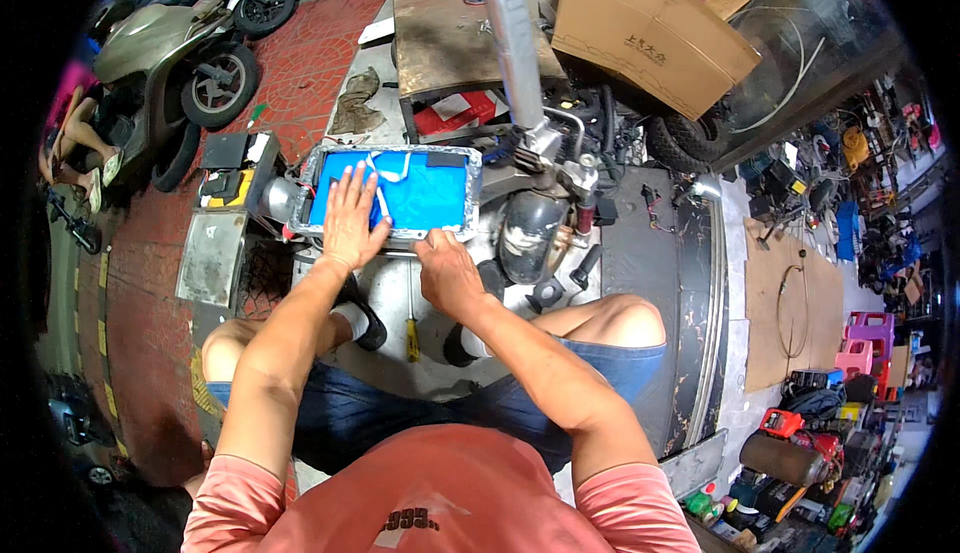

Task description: The person sits on the floor and works on the rear storage compartment of a scooter. They use a yellow utility knife to cut and trim a blue foam insert inside the compartment. They also handle a black plastic cover and a metal plate, fitting them into the compartment.

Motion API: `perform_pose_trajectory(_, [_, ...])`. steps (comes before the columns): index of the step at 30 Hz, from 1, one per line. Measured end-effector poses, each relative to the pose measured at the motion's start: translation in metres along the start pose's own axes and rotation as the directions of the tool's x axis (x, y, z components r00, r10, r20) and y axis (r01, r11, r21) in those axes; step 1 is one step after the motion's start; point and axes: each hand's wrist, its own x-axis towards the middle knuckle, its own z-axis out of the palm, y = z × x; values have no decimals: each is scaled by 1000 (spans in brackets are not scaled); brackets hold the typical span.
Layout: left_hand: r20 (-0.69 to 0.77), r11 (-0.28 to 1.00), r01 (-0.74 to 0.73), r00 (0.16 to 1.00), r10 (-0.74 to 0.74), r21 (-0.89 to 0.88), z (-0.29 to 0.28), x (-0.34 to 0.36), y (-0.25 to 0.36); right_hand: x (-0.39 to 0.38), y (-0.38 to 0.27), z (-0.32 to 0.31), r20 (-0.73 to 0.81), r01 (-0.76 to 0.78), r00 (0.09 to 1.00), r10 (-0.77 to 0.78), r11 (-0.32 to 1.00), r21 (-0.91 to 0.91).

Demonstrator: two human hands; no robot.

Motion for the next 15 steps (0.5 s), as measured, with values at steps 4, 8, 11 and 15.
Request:
perform_pose_trajectory(4, [-70, 1000, 27, 997, -26, 9, -16, -8, 18, -41, 9, -10, 76, -24, 997, 16, 993, 115])
perform_pose_trajectory(8, [-143, 998, 38, 989, -29, 59, -43, -26, 38, -79, 4, -26, 161, -106, 982, 97, 993, 50])
perform_pose_trajectory(11, [-143, 993, 88, 987, -75, 83, -68, -42, 57, -107, 1, -37, 86, -130, 988, 125, 990, 55])
perform_pose_trajectory(15, [-128, 986, 144, 983, -133, 84, -97, -73, 89, -144, -16, -57, -9, -146, 989, 148, 985, 87])
